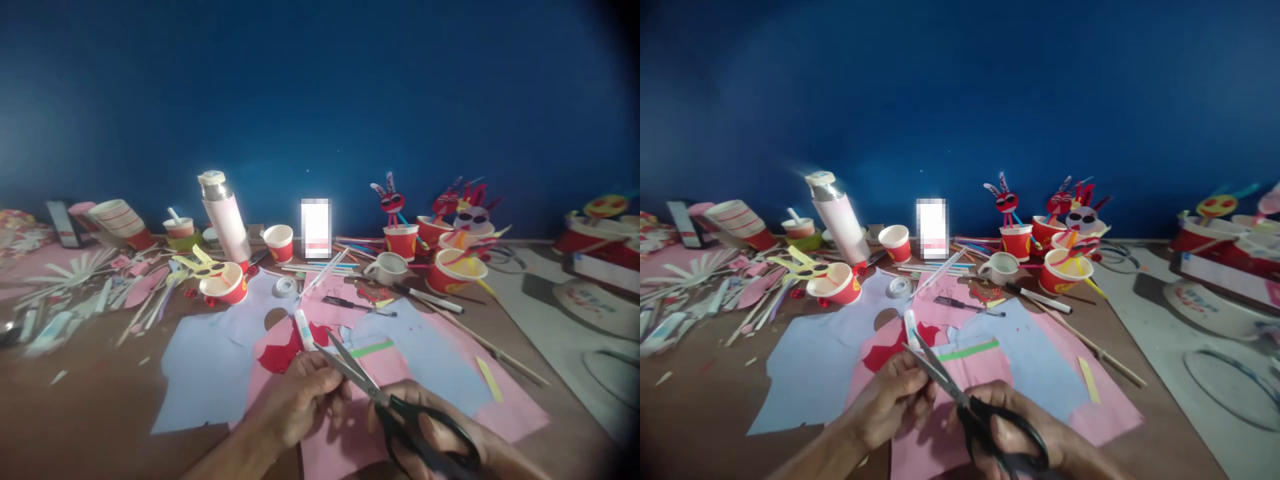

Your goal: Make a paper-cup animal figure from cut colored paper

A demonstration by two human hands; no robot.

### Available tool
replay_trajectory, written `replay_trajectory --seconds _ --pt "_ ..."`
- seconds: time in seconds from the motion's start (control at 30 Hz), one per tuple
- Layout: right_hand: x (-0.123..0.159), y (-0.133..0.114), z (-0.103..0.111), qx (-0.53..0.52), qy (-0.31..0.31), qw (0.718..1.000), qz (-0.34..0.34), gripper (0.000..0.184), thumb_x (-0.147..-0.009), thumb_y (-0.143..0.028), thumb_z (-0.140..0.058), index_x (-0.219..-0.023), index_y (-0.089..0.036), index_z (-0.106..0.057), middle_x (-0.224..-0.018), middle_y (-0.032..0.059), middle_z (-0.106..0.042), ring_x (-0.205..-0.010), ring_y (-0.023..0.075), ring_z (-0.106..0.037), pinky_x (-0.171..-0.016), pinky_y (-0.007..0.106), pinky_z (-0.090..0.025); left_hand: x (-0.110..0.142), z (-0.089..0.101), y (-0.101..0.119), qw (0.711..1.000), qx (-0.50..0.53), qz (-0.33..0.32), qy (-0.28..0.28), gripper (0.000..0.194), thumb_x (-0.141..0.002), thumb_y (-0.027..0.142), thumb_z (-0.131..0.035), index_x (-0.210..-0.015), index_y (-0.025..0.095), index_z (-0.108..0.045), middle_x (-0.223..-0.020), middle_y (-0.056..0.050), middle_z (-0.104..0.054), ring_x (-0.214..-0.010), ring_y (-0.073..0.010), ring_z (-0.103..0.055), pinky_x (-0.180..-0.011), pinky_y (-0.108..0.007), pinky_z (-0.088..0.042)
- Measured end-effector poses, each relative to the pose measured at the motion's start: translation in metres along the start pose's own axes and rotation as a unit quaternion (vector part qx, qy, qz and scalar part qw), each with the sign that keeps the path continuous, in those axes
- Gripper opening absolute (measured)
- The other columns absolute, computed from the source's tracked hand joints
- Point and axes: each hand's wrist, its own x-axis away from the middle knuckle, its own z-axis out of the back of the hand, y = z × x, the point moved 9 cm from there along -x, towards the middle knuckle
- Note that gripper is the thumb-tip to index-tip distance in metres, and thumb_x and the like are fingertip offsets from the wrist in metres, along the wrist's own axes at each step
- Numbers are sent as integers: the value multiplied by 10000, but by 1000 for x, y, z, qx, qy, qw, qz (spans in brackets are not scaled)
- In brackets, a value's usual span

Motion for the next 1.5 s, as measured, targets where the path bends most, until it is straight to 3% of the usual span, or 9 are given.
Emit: replay_trajectory --seconds 0.23,0.4,0.57,0.63,0.77,0.83,1.03,1.23,1.5 --pt "-16 -41 -18 -28 10 995 93 577 -730 -658 -541 -842 -91 -554 -495 -5 -541 -340 51 -455 -338 134 -365 6 -6 12 993 -69 -82 -41 185 -705 274 -653 -708 89 -654 -686 -42 -611 -458 -84 -540 -438 -206 -427" --pt "-11 -39 -17 13 -27 999 45 563 -740 -610 -568 -922 -77 -569 -526 4 -555 -342 56 -457 -332 149 -380 7 7 28 989 -56 -136 35 217 -705 307 -693 -669 109 -612 -503 11 -539 -423 -69 -483 -467 -206 -397" --pt "16 -77 -4 172 -22 984 40 606 -738 -602 -573 -1059 -88 -561 -583 -2 -549 -416 77 -491 -413 191 -411 6 24 48 980 57 -171 86 209 -750 332 -627 -745 124 -616 -606 13 -556 -451 -60 -458 -459 -204 -389" --pt "32 -100 15 313 86 945 34 575 -761 -549 -580 -1154 -133 -522 -628 3 -566 -501 117 -547 -469 224 -443 3 29 47 982 50 -153 103 183 -768 289 -603 -821 115 -630 -674 -2 -575 -489 -65 -487 -465 -199 -395" --pt "83 -141 46 611 333 718 1 583 -705 -374 -683 -1242 -252 -492 -773 42 -685 -654 214 -651 -521 269 -483 1 29 41 985 6 -132 107 214 -770 190 -595 -974 126 -606 -726 -1 -589 -513 -66 -512 -458 -177 -390" --pt "101 -142 51 663 364 654 -17 549 -685 -304 -681 -1210 -265 -526 -829 49 -717 -694 241 -677 -519 277 -506 1 26 39 987 -10 -130 99 216 -772 171 -599 -985 134 -587 -694 6 -588 -500 -63 -504 -456 -172 -389" --pt "136 -124 64 711 377 592 -47 465 -720 -182 -590 -1171 -292 -566 -1058 36 -699 -797 241 -697 -630 288 -556 3 15 39 985 -61 -142 74 279 -804 229 -605 -1059 161 -513 -727 -25 -642 -483 -70 -506 -458 -180 -393" --pt "142 -102 76 759 377 523 -88 417 -786 -281 -527 -1203 -300 -544 -1180 50 -637 -832 262 -690 -651 355 -568 2 14 28 988 -79 -109 72 127 -780 245 -637 -808 150 -557 -751 -45 -660 -541 -100 -555 -481 -204 -429" --pt "115 -80 72 810 340 470 -84 311 -768 -293 -565 -1071 -256 -627 -945 87 -702 -759 267 -681 -568 352 -561 3 13 29 988 -81 -101 82 143 -761 268 -657 -812 134 -644 -776 -35 -595 -594 -88 -519 -466 -196 -432"
